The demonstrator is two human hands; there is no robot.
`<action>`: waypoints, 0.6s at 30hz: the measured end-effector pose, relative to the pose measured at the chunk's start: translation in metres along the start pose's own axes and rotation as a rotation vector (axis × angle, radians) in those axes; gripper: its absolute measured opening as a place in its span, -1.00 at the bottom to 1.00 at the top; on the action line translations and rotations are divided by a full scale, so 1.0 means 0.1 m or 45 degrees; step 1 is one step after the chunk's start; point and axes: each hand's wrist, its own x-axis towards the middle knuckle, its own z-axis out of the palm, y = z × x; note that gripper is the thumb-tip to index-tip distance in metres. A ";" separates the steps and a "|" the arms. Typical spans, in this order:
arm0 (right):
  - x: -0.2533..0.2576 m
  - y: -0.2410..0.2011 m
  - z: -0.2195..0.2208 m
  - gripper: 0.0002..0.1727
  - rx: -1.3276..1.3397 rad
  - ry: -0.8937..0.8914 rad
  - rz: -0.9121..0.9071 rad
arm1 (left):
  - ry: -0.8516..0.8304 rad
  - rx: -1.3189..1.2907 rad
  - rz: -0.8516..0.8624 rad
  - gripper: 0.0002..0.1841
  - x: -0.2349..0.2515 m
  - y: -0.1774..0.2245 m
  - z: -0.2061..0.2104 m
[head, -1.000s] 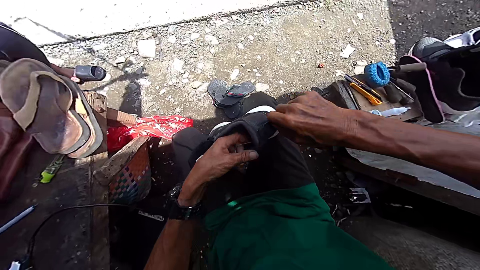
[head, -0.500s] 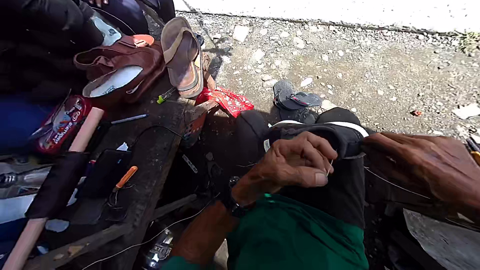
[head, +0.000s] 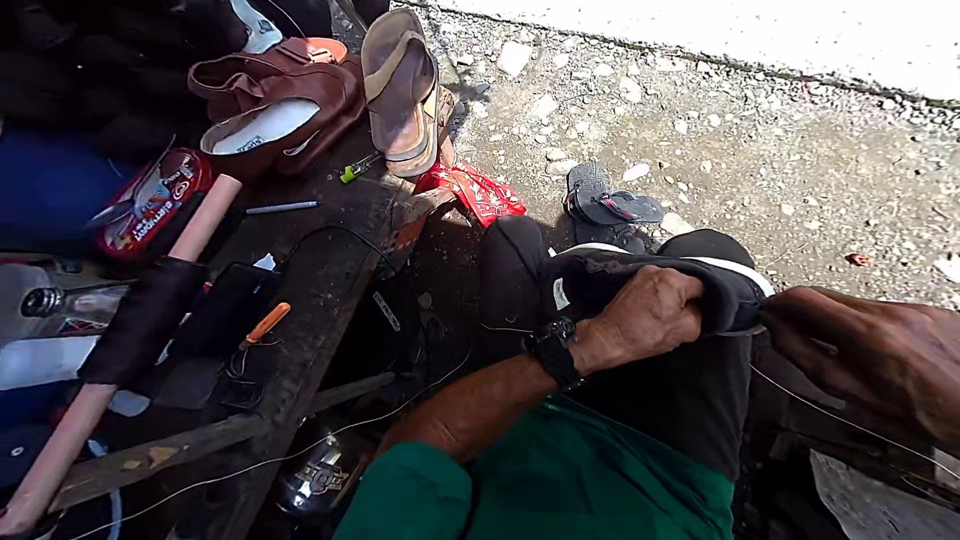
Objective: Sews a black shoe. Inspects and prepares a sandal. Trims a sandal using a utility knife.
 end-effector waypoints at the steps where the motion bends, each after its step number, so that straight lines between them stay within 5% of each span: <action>1: 0.00 0.02 0.00 -0.66 0.018 0.006 -0.002 | 0.029 -0.007 0.032 -0.82 0.00 -0.01 0.02; 18: 0.03 0.04 0.09 -0.68 0.091 0.060 0.017 | 0.050 -0.038 0.207 -0.88 -0.01 -0.14 0.03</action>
